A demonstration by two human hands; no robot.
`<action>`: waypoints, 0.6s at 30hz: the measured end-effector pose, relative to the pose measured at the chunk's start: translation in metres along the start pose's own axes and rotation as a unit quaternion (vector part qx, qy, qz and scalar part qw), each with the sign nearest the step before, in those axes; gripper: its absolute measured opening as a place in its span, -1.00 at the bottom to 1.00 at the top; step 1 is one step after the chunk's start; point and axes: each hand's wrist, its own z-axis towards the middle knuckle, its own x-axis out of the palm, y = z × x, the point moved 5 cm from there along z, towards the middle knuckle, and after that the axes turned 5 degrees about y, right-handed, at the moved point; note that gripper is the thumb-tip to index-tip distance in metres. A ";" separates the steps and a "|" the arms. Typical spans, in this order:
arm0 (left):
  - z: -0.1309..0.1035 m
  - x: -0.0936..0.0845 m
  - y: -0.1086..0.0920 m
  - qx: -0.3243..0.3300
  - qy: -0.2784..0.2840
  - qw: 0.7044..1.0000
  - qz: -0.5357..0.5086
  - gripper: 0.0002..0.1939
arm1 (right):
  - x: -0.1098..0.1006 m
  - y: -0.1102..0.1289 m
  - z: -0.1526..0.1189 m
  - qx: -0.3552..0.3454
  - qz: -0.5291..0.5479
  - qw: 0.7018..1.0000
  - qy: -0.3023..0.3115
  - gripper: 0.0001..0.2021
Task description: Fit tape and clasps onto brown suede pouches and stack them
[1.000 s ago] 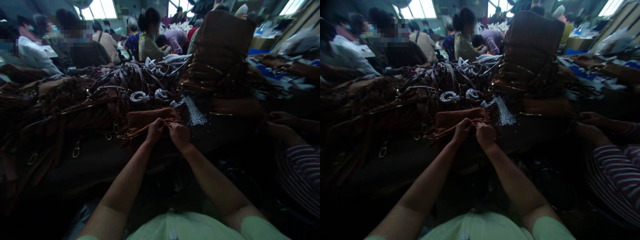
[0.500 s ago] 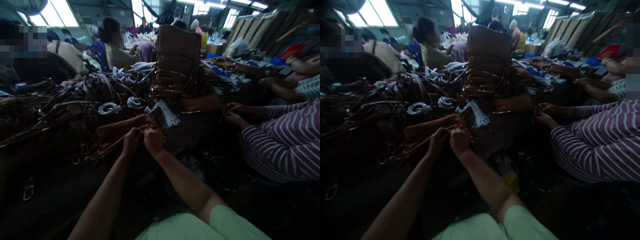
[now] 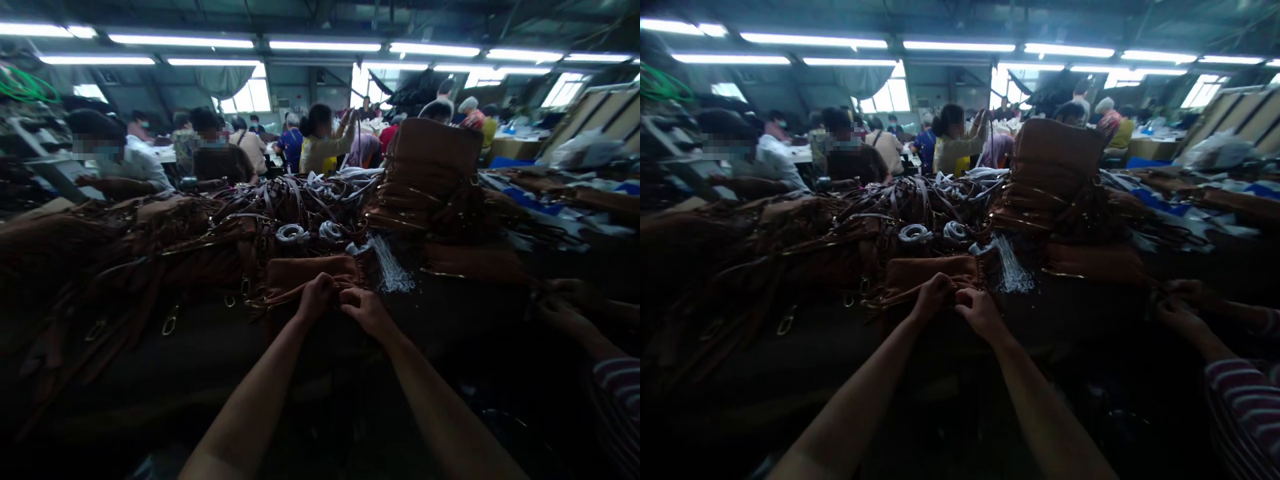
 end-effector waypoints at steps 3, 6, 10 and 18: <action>-0.001 -0.001 0.001 -0.005 -0.014 1.000 -0.013 -0.92 | -0.009 0.009 0.000 -0.020 -0.075 0.993 -0.090 -0.79; -0.002 -0.001 0.003 -0.011 -0.028 0.999 -0.016 -0.95 | -0.013 0.015 0.007 -0.019 -0.047 0.992 -0.119 -0.67; -0.002 -0.002 0.005 -0.017 -0.038 0.999 -0.019 -0.96 | -0.011 0.020 0.022 0.011 -0.134 0.986 -0.096 -0.64; 0.002 -0.007 0.009 -0.021 -0.064 0.998 0.001 -0.90 | 0.006 0.025 0.038 0.004 -0.330 0.942 -0.055 -0.69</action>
